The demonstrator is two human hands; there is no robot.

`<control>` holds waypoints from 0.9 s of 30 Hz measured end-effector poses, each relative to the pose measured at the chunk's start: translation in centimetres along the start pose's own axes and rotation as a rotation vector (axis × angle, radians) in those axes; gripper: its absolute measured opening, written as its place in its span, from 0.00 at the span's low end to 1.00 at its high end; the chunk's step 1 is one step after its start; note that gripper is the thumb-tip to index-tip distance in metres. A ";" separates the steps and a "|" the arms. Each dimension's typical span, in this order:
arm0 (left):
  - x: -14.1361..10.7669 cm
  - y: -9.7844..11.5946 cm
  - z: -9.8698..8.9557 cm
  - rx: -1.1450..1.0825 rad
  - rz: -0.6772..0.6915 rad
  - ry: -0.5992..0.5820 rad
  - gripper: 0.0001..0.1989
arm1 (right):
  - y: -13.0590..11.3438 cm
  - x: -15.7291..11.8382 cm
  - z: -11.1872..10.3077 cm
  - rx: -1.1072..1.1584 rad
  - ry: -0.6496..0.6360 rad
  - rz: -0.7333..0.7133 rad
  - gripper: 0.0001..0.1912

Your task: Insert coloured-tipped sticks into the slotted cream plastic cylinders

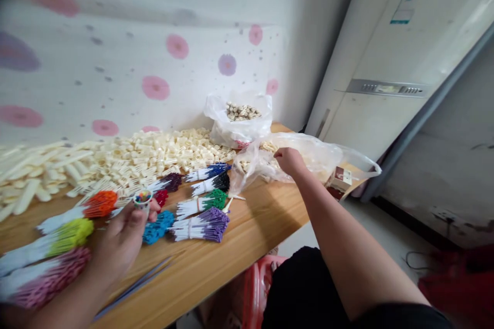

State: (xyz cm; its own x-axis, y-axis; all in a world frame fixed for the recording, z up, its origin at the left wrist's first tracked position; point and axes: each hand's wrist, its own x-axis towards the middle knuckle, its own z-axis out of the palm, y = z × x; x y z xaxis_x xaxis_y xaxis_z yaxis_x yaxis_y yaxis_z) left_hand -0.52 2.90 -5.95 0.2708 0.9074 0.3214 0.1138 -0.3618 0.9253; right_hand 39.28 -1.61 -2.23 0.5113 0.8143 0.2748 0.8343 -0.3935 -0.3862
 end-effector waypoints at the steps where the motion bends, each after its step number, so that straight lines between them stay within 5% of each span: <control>1: 0.0 -0.2 -0.1 -0.018 -0.012 -0.003 0.27 | 1.1 0.2 0.4 -0.045 -0.045 0.016 0.06; 5: 0.0 -0.8 -0.3 -0.029 -0.030 -0.014 0.24 | 2.8 0.5 1.8 -0.164 -0.173 0.025 0.12; 17: 0.1 -0.3 -0.2 0.033 0.040 -0.055 0.22 | 2.5 1.7 2.8 -0.315 -0.351 0.000 0.14; 27: -0.1 -0.9 -0.1 0.039 0.065 -0.046 0.20 | 3.3 0.4 1.9 -0.368 -0.240 0.038 0.14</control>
State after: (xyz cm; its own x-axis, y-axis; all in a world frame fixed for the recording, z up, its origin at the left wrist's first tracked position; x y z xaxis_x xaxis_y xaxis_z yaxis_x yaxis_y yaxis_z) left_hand -0.77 3.20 -6.77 0.3220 0.8715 0.3700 0.1319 -0.4283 0.8940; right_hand 41.86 -1.77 -5.09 0.5166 0.8554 0.0375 0.8561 -0.5152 -0.0405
